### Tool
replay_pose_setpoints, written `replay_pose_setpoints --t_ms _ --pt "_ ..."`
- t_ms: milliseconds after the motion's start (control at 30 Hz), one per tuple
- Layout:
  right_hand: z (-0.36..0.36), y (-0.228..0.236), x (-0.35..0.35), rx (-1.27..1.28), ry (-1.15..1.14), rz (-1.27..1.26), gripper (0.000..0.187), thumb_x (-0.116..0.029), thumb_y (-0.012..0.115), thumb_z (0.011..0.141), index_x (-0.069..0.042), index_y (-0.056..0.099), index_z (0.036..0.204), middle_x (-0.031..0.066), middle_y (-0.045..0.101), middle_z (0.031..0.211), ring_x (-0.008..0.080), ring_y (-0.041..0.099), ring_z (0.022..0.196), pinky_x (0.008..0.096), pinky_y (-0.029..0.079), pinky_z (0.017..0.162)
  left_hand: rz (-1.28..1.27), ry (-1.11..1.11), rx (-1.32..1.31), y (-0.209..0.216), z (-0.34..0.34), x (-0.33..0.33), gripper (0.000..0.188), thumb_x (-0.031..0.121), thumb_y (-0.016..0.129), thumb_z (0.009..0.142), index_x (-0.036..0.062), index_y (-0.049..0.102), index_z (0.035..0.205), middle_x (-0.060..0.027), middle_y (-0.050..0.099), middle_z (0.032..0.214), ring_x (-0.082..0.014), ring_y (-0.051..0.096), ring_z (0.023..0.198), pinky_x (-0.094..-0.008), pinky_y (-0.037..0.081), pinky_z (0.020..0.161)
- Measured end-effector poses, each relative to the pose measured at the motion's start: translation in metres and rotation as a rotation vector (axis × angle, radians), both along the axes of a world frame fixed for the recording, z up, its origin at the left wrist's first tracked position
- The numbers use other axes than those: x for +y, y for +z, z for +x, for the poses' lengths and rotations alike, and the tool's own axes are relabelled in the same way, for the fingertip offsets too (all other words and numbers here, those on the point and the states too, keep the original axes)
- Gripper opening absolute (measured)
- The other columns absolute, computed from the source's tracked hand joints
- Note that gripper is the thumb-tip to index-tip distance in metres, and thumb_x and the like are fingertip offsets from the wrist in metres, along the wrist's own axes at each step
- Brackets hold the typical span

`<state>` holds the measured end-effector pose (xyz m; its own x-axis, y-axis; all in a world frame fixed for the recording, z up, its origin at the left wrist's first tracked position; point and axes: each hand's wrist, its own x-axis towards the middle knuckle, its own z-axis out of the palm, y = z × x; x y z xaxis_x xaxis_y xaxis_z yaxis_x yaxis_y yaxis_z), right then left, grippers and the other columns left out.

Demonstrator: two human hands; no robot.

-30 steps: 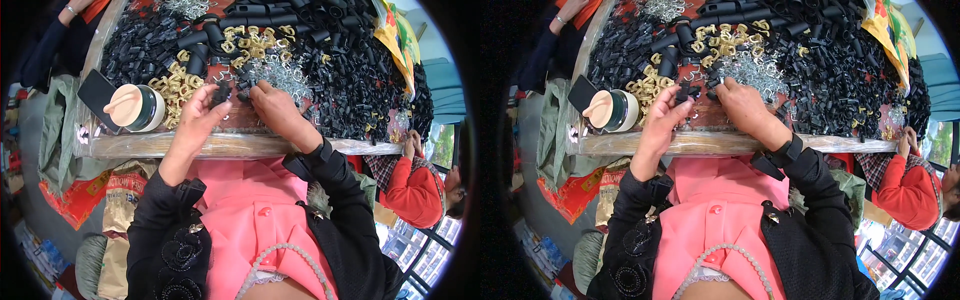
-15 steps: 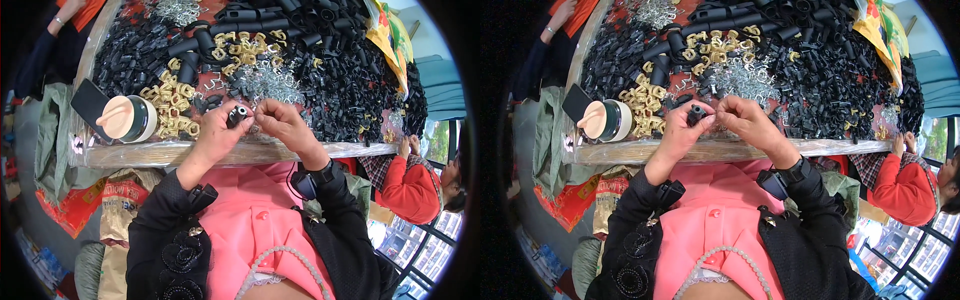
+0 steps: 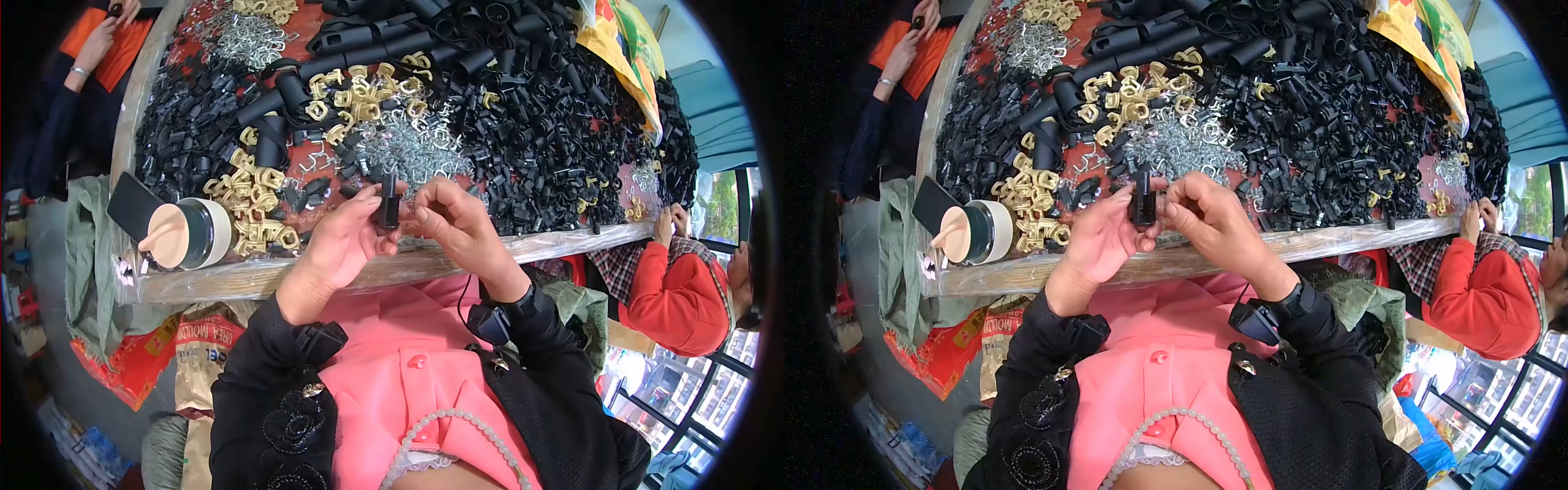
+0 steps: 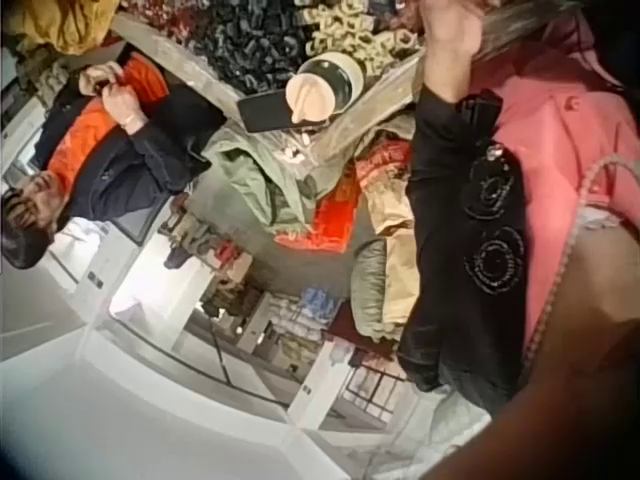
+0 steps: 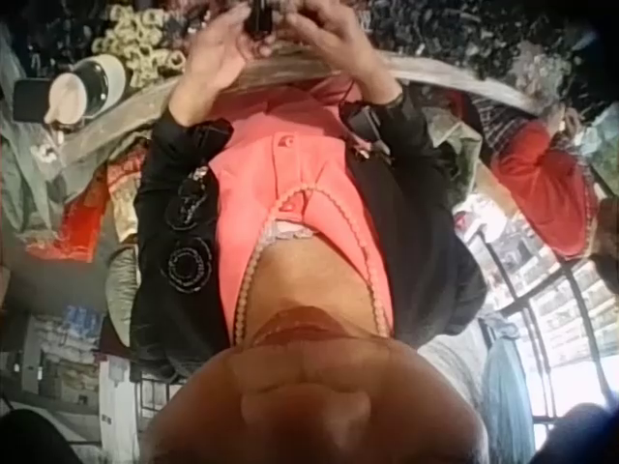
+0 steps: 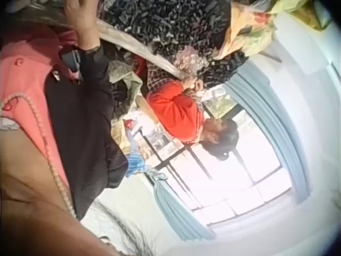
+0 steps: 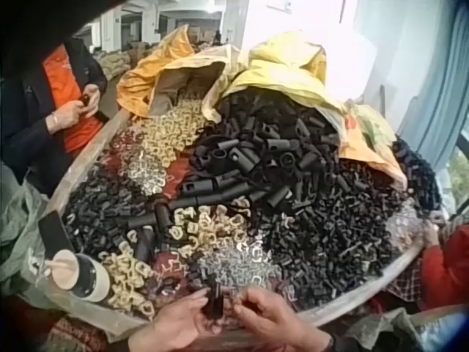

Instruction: The person assembles components by hand, picking up a black plastic housing and inserting a small metal clip and a tan plastic piece into it. They then pick up a larger black plastic tube and fit the assembled housing into its end before repeating the process.

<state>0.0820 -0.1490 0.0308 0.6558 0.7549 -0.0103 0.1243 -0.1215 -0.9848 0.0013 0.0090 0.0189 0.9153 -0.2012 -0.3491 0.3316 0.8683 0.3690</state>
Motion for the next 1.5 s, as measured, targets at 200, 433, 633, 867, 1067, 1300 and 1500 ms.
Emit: replay_pose_setpoints --t_ms 200,433,633,867,1067,1300,1500 --pt "-0.002 0.020 -0.001 -0.605 0.024 -0.089 0.010 -0.002 0.057 0.074 -0.004 0.048 0.079 0.0093 0.048 0.092 0.0198 0.047 0.076 0.0279 0.038 0.064 0.102 -0.015 -0.076 -0.008 -0.008 -0.006 0.028 0.021 0.045 0.089 0.0018 0.048 0.108 -0.0051 0.057 0.090 -0.0115 0.054 0.073 -0.0233 0.045 0.061" --pt "-0.010 0.022 0.006 -0.899 0.066 -0.161 0.016 -0.001 0.058 0.065 -0.005 0.051 0.079 0.0101 0.047 0.102 0.0285 0.042 0.093 0.0381 0.032 0.079 0.180 -0.030 -0.094 -0.008 -0.016 -0.010 0.029 0.024 0.043 0.090 0.0016 0.049 0.108 -0.0035 0.057 0.090 -0.0101 0.054 0.075 -0.0229 0.045 0.065" --pt "-0.015 0.027 0.010 -0.875 0.103 -0.189 0.013 -0.001 0.060 0.061 -0.005 0.051 0.071 0.0073 0.049 0.099 0.0268 0.044 0.093 0.0373 0.033 0.077 0.340 -0.087 -0.115 -0.001 -0.025 -0.012 0.030 0.026 0.042 0.090 0.0017 0.050 0.107 -0.0015 0.056 0.091 -0.0077 0.053 0.079 -0.0217 0.044 0.069" --pt "-0.016 0.032 0.009 -0.774 0.175 -0.253 0.011 -0.001 0.060 0.057 -0.004 0.052 0.064 0.0060 0.053 0.092 0.0241 0.047 0.088 0.0349 0.035 0.076 0.400 -0.181 -0.118 -0.001 -0.032 -0.013 0.028 0.023 0.043 0.090 0.0028 0.048 0.108 -0.0003 0.055 0.093 -0.0066 0.052 0.082 -0.0209 0.043 0.071" --pt "-0.015 0.031 0.006 -0.660 0.206 -0.257 0.011 -0.001 0.061 0.056 -0.003 0.052 0.062 0.0066 0.054 0.090 0.0239 0.049 0.083 0.0324 0.037 0.073 0.319 -0.188 -0.072 -0.008 -0.032 -0.015 0.026 0.021 0.044 0.089 0.0034 0.048 0.108 -0.0001 0.055 0.093 -0.0071 0.052 0.082 -0.0212 0.043 0.071" --pt "-0.008 0.031 0.007 -0.638 0.228 -0.241 0.011 0.000 0.061 0.056 -0.002 0.053 0.063 0.0068 0.054 0.090 0.0235 0.049 0.082 0.0325 0.038 0.072 0.280 -0.170 -0.060 -0.009 -0.027 -0.016 0.027 0.024 0.048 0.087 0.0031 0.052 0.104 -0.0003 0.055 0.090 -0.0060 0.052 0.079 -0.0194 0.042 0.070" --pt "-0.003 0.024 0.007 -0.588 0.222 -0.217 0.011 0.000 0.061 0.056 -0.002 0.054 0.065 0.0064 0.054 0.090 0.0231 0.049 0.081 0.0322 0.038 0.073 0.232 -0.151 -0.056 -0.010 -0.022 -0.014 0.026 0.023 0.049 0.087 0.0026 0.052 0.104 -0.0007 0.055 0.091 -0.0065 0.052 0.078 -0.0201 0.043 0.070"
